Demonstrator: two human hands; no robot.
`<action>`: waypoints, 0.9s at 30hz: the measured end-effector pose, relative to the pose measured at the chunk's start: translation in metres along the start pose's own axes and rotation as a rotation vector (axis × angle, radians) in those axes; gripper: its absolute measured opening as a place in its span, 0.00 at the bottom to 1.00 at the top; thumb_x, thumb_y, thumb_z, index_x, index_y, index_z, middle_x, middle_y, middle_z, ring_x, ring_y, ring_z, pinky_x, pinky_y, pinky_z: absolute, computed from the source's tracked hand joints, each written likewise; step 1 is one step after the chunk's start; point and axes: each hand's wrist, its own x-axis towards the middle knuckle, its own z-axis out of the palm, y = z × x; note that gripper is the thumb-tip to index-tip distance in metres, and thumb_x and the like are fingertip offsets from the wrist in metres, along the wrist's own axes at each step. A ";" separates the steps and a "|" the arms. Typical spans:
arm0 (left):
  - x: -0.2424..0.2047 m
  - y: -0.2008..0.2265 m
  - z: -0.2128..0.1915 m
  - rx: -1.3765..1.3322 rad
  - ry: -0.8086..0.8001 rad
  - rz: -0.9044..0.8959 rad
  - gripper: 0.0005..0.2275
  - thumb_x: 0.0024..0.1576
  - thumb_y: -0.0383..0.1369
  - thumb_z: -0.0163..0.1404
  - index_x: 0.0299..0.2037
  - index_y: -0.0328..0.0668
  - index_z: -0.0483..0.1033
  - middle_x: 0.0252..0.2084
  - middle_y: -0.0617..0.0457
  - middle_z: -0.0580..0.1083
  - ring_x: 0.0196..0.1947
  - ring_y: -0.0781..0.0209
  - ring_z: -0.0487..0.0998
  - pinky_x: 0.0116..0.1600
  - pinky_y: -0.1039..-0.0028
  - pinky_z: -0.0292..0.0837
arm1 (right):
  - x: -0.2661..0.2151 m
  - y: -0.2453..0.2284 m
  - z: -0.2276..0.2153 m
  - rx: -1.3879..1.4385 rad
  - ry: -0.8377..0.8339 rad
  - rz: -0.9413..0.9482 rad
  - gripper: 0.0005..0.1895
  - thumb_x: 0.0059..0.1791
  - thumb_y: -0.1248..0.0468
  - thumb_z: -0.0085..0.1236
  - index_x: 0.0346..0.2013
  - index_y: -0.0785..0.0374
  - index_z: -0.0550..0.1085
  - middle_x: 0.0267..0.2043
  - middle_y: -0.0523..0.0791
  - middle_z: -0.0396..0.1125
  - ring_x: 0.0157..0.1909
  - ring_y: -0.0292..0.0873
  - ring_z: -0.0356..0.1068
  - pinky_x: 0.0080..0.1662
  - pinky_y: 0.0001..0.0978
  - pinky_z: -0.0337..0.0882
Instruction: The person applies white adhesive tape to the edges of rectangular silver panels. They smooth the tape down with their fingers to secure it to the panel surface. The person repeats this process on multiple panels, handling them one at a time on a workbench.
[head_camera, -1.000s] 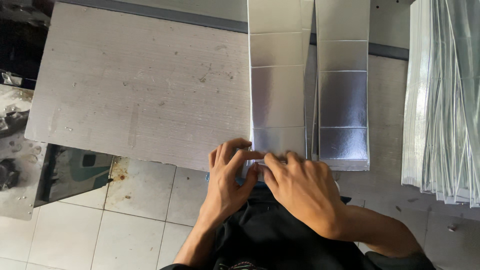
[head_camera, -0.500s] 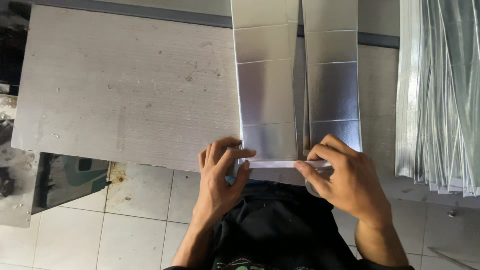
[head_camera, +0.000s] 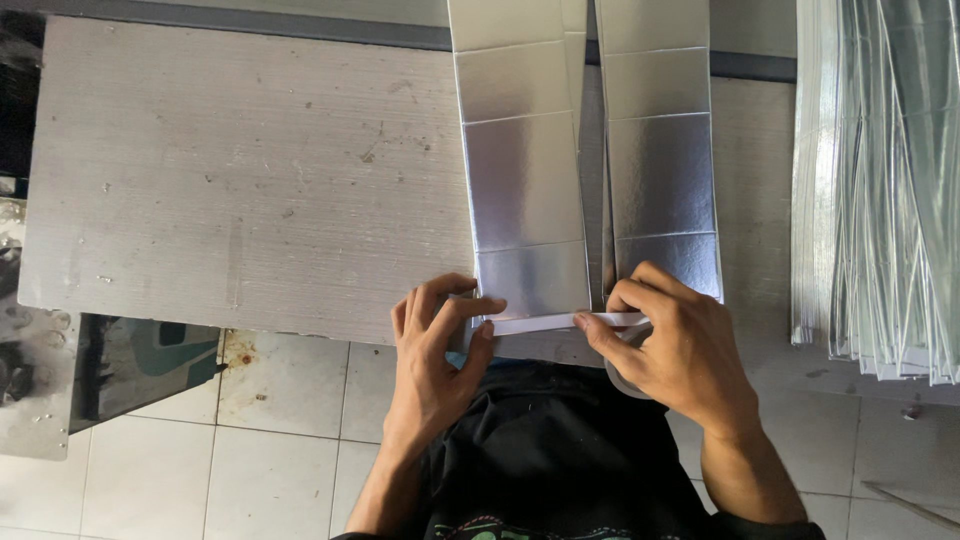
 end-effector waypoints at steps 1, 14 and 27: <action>0.000 0.001 0.002 -0.001 0.000 0.000 0.09 0.61 0.32 0.48 0.49 0.55 0.76 0.54 0.53 0.71 0.55 0.58 0.71 0.61 0.62 0.54 | 0.000 0.000 0.000 -0.001 0.000 0.000 0.22 0.48 0.45 0.64 0.21 0.55 0.69 0.25 0.34 0.58 0.22 0.35 0.58 0.25 0.32 0.59; -0.004 0.015 0.049 0.137 0.195 -0.053 0.15 0.59 0.41 0.52 0.49 0.44 0.66 0.64 0.37 0.61 0.64 0.45 0.65 0.63 0.56 0.54 | 0.002 0.002 0.005 -0.007 -0.024 0.000 0.21 0.48 0.48 0.65 0.23 0.56 0.69 0.24 0.34 0.60 0.21 0.36 0.58 0.25 0.33 0.61; 0.000 0.022 0.014 -0.176 0.129 -0.119 0.11 0.60 0.25 0.41 0.52 0.41 0.69 0.63 0.38 0.61 0.68 0.45 0.63 0.70 0.55 0.58 | -0.001 0.004 0.006 0.043 0.000 -0.026 0.22 0.49 0.47 0.63 0.22 0.55 0.66 0.22 0.35 0.59 0.22 0.36 0.56 0.28 0.32 0.58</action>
